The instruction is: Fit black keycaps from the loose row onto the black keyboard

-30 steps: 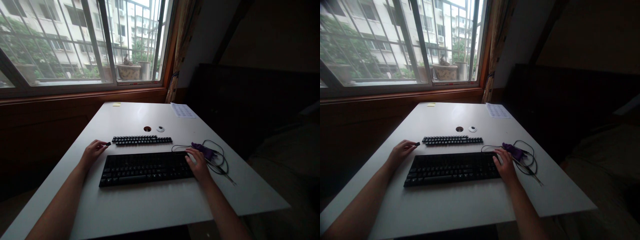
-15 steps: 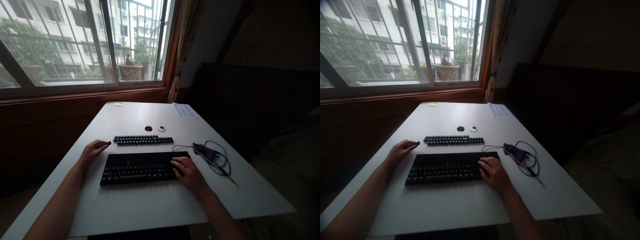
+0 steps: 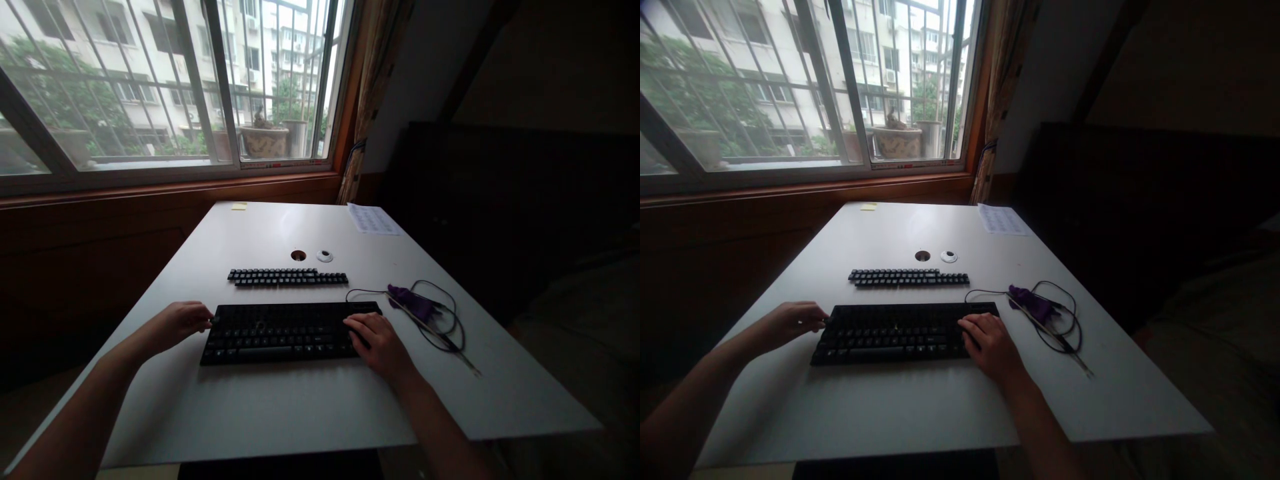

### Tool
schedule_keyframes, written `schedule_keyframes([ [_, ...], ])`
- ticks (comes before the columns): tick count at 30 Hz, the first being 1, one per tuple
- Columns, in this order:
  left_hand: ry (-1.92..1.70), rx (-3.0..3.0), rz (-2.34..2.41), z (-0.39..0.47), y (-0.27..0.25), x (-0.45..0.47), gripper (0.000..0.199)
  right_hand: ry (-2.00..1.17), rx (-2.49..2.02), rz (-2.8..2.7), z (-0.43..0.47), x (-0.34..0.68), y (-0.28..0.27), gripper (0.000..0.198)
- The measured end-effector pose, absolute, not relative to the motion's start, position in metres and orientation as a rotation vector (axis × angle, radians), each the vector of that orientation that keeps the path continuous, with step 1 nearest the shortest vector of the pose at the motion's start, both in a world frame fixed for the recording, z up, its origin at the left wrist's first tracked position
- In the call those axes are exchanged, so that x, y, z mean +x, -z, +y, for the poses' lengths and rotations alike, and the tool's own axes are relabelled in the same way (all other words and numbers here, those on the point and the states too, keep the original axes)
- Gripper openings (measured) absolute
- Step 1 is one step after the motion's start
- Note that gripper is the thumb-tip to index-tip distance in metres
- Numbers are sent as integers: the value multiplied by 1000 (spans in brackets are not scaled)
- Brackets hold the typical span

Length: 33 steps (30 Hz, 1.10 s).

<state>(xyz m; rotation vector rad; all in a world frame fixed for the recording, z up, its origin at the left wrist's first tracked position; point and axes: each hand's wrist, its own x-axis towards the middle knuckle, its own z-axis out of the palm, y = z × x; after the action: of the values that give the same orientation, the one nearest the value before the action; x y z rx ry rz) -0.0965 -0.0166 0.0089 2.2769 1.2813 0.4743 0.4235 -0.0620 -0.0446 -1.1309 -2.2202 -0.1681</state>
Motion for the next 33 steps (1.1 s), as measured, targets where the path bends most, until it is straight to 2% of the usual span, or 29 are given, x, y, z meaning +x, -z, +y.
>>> schedule_keyframes([
  [12, -383, 2267, 1299, -17, -9, -91, 22, 134, -1136, -2199, -61, 424, 45, 30],
  [26, -247, 1903, 1429, -14, -20, -82, 27, 102, -1129, -2168, -60, 424, 46, 33],
  [33, -131, 1947, 1421, -9, -33, -70, 18, 89, -1109, -2150, -60, 422, 42, 32],
])
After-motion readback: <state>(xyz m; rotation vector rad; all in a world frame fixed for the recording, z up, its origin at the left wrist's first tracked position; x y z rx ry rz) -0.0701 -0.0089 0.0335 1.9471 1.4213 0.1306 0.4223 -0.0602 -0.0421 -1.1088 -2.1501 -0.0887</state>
